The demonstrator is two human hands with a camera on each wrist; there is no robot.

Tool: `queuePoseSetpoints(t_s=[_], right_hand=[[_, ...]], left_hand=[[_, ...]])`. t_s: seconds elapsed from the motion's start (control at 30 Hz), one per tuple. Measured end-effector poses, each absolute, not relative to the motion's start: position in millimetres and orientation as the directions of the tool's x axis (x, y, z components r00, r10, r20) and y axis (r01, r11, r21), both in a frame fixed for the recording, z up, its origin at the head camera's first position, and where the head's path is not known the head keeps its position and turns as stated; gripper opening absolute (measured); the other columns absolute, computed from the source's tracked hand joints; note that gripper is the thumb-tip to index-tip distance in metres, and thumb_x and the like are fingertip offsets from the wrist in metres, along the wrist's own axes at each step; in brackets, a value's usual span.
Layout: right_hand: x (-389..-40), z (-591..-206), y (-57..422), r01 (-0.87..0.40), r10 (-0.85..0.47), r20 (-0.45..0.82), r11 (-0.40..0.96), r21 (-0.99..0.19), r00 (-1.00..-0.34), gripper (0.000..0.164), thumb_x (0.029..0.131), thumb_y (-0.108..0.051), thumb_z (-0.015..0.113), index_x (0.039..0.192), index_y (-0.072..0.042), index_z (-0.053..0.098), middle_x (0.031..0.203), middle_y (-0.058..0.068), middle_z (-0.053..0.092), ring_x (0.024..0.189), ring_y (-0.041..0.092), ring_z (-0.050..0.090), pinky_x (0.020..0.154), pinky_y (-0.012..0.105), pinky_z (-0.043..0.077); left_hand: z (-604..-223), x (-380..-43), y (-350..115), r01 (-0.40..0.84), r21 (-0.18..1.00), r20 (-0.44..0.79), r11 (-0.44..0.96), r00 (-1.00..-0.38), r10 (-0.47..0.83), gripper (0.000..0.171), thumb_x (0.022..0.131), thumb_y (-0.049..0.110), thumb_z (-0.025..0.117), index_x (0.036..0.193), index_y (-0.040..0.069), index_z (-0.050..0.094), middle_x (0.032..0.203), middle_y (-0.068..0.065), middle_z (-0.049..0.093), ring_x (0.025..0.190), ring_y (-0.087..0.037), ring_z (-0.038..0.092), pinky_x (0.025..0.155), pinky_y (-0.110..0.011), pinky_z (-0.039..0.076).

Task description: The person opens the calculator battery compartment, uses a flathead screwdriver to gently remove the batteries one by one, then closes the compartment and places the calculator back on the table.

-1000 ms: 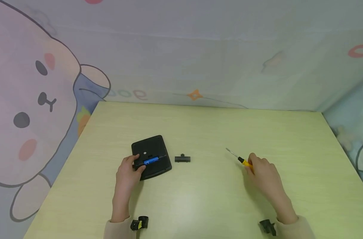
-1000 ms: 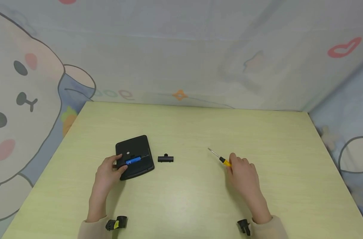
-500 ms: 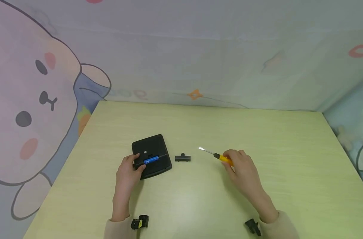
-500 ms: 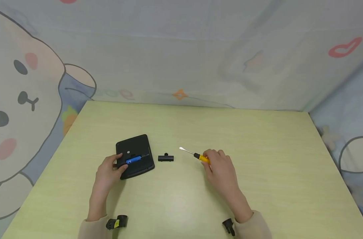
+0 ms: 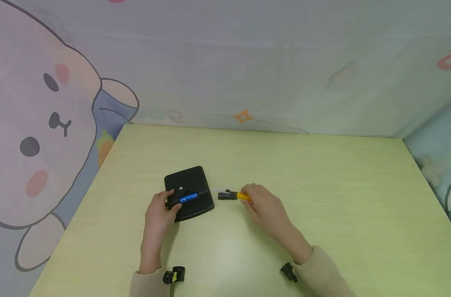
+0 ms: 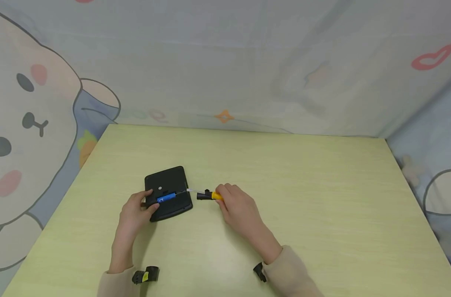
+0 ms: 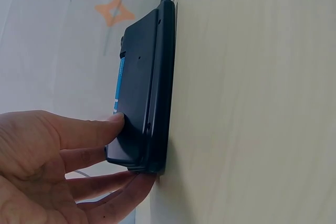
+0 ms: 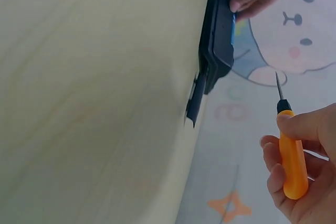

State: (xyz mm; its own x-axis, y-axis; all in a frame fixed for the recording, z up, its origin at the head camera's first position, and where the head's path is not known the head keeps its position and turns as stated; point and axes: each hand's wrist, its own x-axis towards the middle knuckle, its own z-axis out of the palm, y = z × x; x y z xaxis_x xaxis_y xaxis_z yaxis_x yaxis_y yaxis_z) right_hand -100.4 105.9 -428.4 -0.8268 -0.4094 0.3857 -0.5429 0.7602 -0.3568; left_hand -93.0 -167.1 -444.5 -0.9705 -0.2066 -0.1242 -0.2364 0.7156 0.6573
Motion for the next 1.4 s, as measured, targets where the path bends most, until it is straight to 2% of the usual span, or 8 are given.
queuePoseSetpoints(t_s=[0.43, 0.6, 0.9, 1.17, 1.3, 1.4], right_hand=[[-112.3, -428.9, 75.8, -0.637, -0.524, 0.391, 0.724, -0.263, -0.757, 0.017, 0.085, -0.011, 0.072, 0.1, -0.014, 0.063, 0.089, -0.004, 0.065, 0.078, 0.012, 0.056, 0.063, 0.022, 0.051], [-113.4, -432.1, 68.7, -0.656, -0.551, 0.404, 0.73, -0.192, -0.731, 0.016, 0.083, -0.01, 0.072, 0.097, -0.013, 0.065, 0.088, -0.003, 0.064, 0.081, 0.013, 0.059, 0.065, 0.023, 0.053], [-111.1, -423.9, 56.9, -0.685, -0.589, 0.443, 0.724, -0.084, -0.676, 0.011, 0.081, -0.006, 0.073, 0.091, -0.01, 0.068, 0.081, -0.001, 0.061, 0.075, 0.013, 0.056, 0.06, 0.021, 0.052], [-109.6, -409.0, 45.1, -0.699, -0.614, 0.4, 0.708, -0.101, -0.68, 0.008, 0.081, -0.006, 0.072, 0.089, -0.008, 0.072, 0.077, -0.001, 0.057, 0.072, 0.011, 0.05, 0.06, 0.017, 0.049], [-110.2, -398.4, 36.0, -0.707, -0.651, 0.344, 0.705, -0.057, -0.677, 0.004, 0.084, -0.008, 0.07, 0.087, -0.009, 0.073, 0.077, -0.001, 0.057, 0.07, 0.011, 0.047, 0.06, 0.016, 0.047], [-111.2, -391.3, 28.9, -0.709, -0.675, 0.296, 0.705, -0.015, -0.676, 0.005, 0.086, -0.01, 0.068, 0.088, -0.009, 0.073, 0.081, 0.0, 0.061, 0.071, 0.012, 0.05, 0.063, 0.018, 0.049]], left_hand=[[-444.6, -94.7, -166.1, -0.245, 0.666, -0.143, 0.705, -0.969, -0.202, 0.05, 0.089, 0.009, 0.065, 0.136, -0.001, 0.05, 0.142, -0.028, 0.043, 0.13, -0.046, 0.042, 0.106, -0.059, 0.035], [-443.7, -94.6, -165.8, -0.251, 0.661, -0.153, 0.708, -0.968, -0.2, 0.05, 0.09, 0.01, 0.064, 0.136, -0.001, 0.05, 0.142, -0.028, 0.042, 0.13, -0.046, 0.043, 0.105, -0.059, 0.036], [-444.2, -94.1, -166.3, -0.246, 0.664, -0.143, 0.706, -0.969, -0.203, 0.05, 0.089, 0.01, 0.065, 0.136, -0.001, 0.05, 0.142, -0.028, 0.043, 0.129, -0.046, 0.044, 0.105, -0.059, 0.037], [-446.0, -93.7, -167.9, -0.248, 0.665, -0.143, 0.704, -0.968, -0.206, 0.051, 0.089, 0.01, 0.065, 0.136, -0.001, 0.05, 0.142, -0.028, 0.043, 0.129, -0.047, 0.044, 0.105, -0.059, 0.037], [-446.7, -92.7, -169.4, -0.255, 0.665, -0.147, 0.702, -0.966, -0.212, 0.051, 0.089, 0.011, 0.065, 0.136, -0.001, 0.05, 0.142, -0.028, 0.043, 0.128, -0.047, 0.044, 0.104, -0.059, 0.037], [-445.9, -91.7, -170.5, -0.259, 0.663, -0.15, 0.702, -0.965, -0.215, 0.051, 0.089, 0.011, 0.065, 0.136, -0.001, 0.05, 0.142, -0.028, 0.043, 0.129, -0.046, 0.044, 0.105, -0.058, 0.037]])
